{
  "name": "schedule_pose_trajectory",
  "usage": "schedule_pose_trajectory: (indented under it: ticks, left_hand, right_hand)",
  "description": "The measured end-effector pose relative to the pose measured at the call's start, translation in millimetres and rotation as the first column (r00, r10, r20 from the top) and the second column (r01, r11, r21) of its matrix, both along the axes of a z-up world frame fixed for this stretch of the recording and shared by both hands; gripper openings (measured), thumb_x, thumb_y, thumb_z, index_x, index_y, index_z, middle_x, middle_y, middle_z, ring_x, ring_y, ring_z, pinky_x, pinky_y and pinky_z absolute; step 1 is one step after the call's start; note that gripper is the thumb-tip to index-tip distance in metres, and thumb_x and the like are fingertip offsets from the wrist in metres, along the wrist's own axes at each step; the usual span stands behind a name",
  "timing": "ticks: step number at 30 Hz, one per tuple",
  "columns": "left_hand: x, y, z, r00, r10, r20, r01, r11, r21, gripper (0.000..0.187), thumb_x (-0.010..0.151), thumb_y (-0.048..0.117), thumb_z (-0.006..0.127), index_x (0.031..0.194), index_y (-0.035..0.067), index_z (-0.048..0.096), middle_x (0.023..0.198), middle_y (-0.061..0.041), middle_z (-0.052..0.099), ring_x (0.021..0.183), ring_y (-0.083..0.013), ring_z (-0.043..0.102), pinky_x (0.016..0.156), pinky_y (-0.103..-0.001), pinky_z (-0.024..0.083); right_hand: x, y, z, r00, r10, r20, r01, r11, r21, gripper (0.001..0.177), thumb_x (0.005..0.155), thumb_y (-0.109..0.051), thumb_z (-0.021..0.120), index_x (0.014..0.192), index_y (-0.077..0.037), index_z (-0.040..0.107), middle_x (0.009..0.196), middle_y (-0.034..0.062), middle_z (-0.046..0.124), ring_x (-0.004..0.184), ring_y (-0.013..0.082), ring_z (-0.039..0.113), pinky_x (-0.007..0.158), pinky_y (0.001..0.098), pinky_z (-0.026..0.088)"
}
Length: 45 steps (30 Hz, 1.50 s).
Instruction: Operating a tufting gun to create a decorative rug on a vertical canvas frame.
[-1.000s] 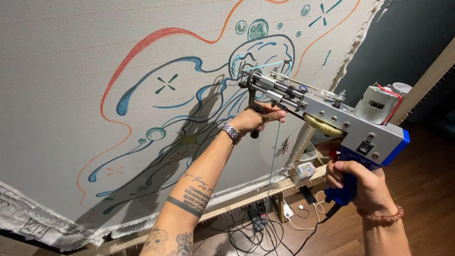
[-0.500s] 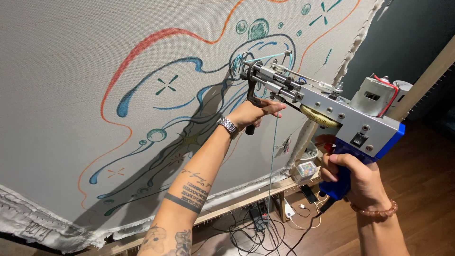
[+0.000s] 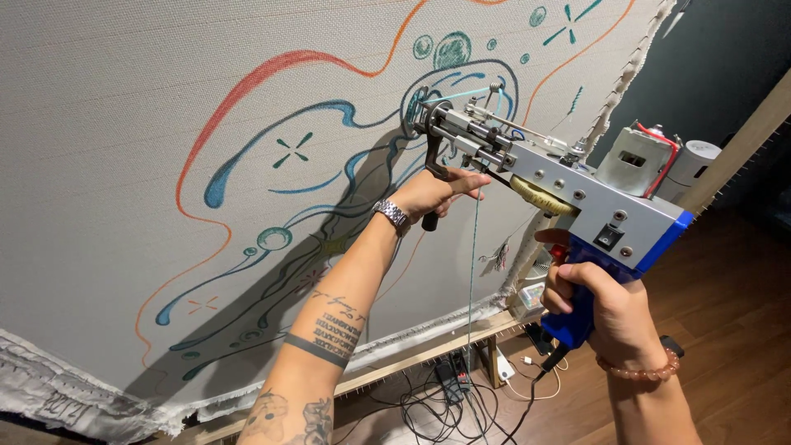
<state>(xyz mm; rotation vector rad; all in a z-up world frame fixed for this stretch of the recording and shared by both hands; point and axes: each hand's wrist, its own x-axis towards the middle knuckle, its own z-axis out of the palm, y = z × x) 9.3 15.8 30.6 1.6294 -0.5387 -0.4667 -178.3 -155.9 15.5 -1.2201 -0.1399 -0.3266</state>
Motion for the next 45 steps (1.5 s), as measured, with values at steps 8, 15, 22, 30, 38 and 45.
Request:
schedule_pose_trajectory:
  ticks: [8, 15, 22, 30, 38, 45]
  left_hand:
    - [32.5, 23.8, -14.4, 0.985, 0.147, 0.086, -0.152, 0.986, 0.066, 0.049, 0.063, 0.048, 0.071, 0.081, 0.003, 0.069, 0.076, -0.008, 0.069, 0.037, -0.006, 0.043, 0.035, -0.018, 0.035]
    - [29.3, 66.9, 8.3, 0.69, 0.355, 0.631, -0.66, 0.666, 0.347, 0.039, 0.065, 0.056, 0.068, 0.051, 0.02, 0.061, 0.054, -0.003, 0.062, 0.058, -0.0251, 0.064, 0.059, -0.031, 0.05]
    - [19.6, 74.7, 41.6, 0.485, 0.209, 0.849, -0.792, 0.517, 0.325, 0.03, 0.067, 0.04, 0.071, 0.058, 0.014, 0.062, 0.055, -0.004, 0.06, 0.062, -0.0301, 0.066, 0.058, -0.036, 0.053]
    - [-14.5, 66.4, 34.0, 0.604, 0.348, 0.717, -0.684, 0.689, 0.242, 0.036, 0.068, 0.036, 0.075, 0.055, 0.007, 0.057, 0.052, -0.007, 0.059, 0.06, -0.0334, 0.065, 0.058, -0.036, 0.054]
    - [-30.9, 46.3, 15.7, 0.676, 0.385, 0.629, -0.643, 0.725, 0.247, 0.038, 0.065, 0.041, 0.074, 0.048, 0.012, 0.056, 0.047, -0.008, 0.055, 0.057, -0.0324, 0.064, 0.055, -0.034, 0.051]
    - [-50.5, 40.8, 14.8, 0.697, 0.388, 0.604, -0.626, 0.74, 0.246, 0.033, 0.066, 0.037, 0.074, 0.053, 0.011, 0.06, 0.047, -0.006, 0.055, 0.058, -0.0295, 0.065, 0.055, -0.032, 0.052]
  right_hand:
    - [2.0, 56.8, 18.6, 0.987, -0.149, -0.055, 0.148, 0.989, -0.027, 0.015, 0.073, 0.006, 0.053, 0.087, 0.006, 0.056, 0.053, 0.0099, 0.043, 0.042, 0.0181, 0.041, 0.04, 0.0298, 0.036]
    - [14.5, 90.8, -14.5, 0.959, -0.116, -0.258, 0.163, 0.972, 0.17, 0.006, 0.077, 0.0, 0.056, 0.076, 0.005, 0.054, 0.053, 0.0115, 0.04, 0.046, 0.0233, 0.045, 0.05, 0.0372, 0.045]
    - [6.2, 115.1, 8.0, 0.974, 0.019, -0.225, 0.064, 0.932, 0.357, 0.037, 0.081, -0.006, 0.046, 0.117, 0.004, 0.048, 0.058, 0.0018, 0.031, 0.048, 0.0127, 0.035, 0.053, 0.0297, 0.038]
    - [2.7, 81.5, -5.5, 0.988, -0.06, -0.144, 0.084, 0.983, 0.162, 0.004, 0.08, 0.001, 0.051, 0.078, 0.003, 0.055, 0.052, 0.0053, 0.029, 0.042, 0.0168, 0.033, 0.047, 0.0323, 0.038]
    - [-18.1, 34.3, -16.5, 0.994, -0.061, -0.092, 0.072, 0.99, 0.122, 0.011, 0.074, 0.004, 0.051, 0.065, -0.001, 0.048, 0.049, 0.0073, 0.029, 0.038, 0.0169, 0.034, 0.043, 0.0333, 0.039]
    - [-43.8, 31.2, 9.5, 0.992, -0.102, -0.079, 0.104, 0.994, 0.022, 0.012, 0.073, 0.007, 0.049, 0.064, -0.001, 0.046, 0.05, 0.0077, 0.03, 0.039, 0.0161, 0.032, 0.041, 0.0307, 0.036]
